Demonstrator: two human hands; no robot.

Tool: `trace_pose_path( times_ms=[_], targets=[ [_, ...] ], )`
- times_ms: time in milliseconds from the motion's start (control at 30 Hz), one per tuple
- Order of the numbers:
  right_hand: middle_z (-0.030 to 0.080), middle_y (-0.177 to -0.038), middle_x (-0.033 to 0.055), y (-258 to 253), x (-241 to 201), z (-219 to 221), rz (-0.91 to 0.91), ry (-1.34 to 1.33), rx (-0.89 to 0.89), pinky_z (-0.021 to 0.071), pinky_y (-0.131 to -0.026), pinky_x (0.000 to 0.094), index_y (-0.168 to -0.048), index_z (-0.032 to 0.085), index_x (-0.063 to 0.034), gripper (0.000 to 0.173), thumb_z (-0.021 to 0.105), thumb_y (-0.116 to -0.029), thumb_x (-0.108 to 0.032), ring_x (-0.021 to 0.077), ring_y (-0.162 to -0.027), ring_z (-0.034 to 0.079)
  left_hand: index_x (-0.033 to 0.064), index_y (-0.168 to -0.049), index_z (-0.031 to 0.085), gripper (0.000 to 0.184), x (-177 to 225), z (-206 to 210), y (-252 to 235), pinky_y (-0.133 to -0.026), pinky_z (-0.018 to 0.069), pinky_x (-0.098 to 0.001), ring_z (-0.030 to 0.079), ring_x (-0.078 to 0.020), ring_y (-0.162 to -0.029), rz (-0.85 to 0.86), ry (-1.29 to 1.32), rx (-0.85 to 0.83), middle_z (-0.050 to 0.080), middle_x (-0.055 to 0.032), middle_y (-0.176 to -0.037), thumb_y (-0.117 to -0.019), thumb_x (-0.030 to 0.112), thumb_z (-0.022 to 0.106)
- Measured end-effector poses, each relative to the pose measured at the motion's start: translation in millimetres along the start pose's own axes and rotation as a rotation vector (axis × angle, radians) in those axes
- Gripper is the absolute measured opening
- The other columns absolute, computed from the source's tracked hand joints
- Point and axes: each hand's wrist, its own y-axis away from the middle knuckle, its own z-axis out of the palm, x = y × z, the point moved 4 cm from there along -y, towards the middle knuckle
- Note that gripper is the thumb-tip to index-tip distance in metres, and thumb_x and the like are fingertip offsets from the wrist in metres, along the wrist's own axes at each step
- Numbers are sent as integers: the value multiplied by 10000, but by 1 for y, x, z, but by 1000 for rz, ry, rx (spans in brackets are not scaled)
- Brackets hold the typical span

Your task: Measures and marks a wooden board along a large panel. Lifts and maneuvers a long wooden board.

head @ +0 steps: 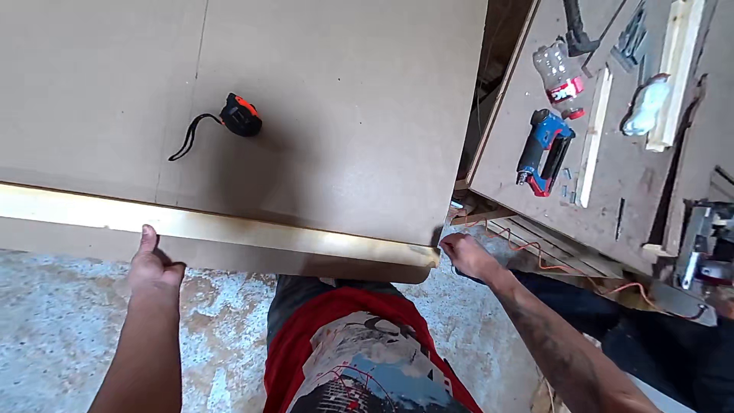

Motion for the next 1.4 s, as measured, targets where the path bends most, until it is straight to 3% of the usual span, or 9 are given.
trace_pose_path(
  times_ms=[200,400,533,667,833,967,1233,1333,1400],
  targets=[
    [729,-968,126,-13,-31,3,104,130,-180,577,-846,560,-976,732,-89,243,567,-1024,-261,315,-945,715,200,-1451,515,584,1,0,3,-1033,533,-486,609,-193,-1274,-5,45,13,641,-30,-1371,-971,505,646],
    [736,-935,130,-43,-110,-10,-9,47,-133,571,-859,561,-1052,744,-91,294,522,-1050,-283,309,-919,719,138,-1464,489,761,5,-5,-4,-1003,541,-525,612,-243,-1260,-95,76,150,635,-93,-1368,-864,504,780],
    [736,-911,126,-87,-213,-9,-178,39,-157,583,-845,537,-1051,745,-65,294,521,-1062,-257,292,-885,723,33,-1400,517,798,4,-9,-2,-920,595,-523,686,-287,-1107,-86,141,234,687,-162,-1224,-793,408,876],
    [717,-810,43,-155,-350,-12,-438,-62,-68,600,-733,458,-984,753,-111,269,547,-1053,-270,187,-754,703,11,-1240,648,629,13,-8,-1,-873,614,-509,726,-272,-1009,-84,157,285,737,-150,-1104,-782,361,898],
    [762,-992,2,-223,-492,0,-709,-274,-11,610,-869,366,-1096,766,-139,256,542,-1070,-261,93,-909,719,9,-1211,663,704,7,-13,-6,-863,620,-538,732,-293,-994,-189,162,337,737,-170,-1085,-701,400,950],
    [727,-945,3,-206,-450,0,-516,-212,-56,615,-793,392,-1119,719,-150,265,525,-1079,-325,113,-855,703,19,-1149,691,643,12,-10,-8,-823,639,-517,751,-276,-931,-227,210,323,759,-140,-1020,-681,364,966],
    [755,-951,88,-68,-164,-9,109,-111,-73,604,-845,496,-1140,723,-75,352,518,-1057,-348,223,-873,736,22,-1189,677,627,6,-9,-10,-857,640,-511,752,-269,-962,-172,205,276,761,-132,-1051,-728,356,940],
    [752,-1064,116,-67,-187,-30,132,-147,-132,564,-975,484,-1184,719,-62,346,536,-1064,-330,228,-1024,721,53,-1284,621,644,14,-1,3,-891,616,-481,721,-229,-1026,-129,91,237,731,-104,-1126,-798,381,886],
    [750,-1010,88,-85,-224,-31,-20,-210,-71,582,-929,465,-1112,738,-73,283,555,-1054,-280,201,-969,723,60,-1312,601,686,10,1,2,-902,617,-471,720,-224,-1044,-80,65,229,730,-94,-1140,-793,405,887]
  ],
)
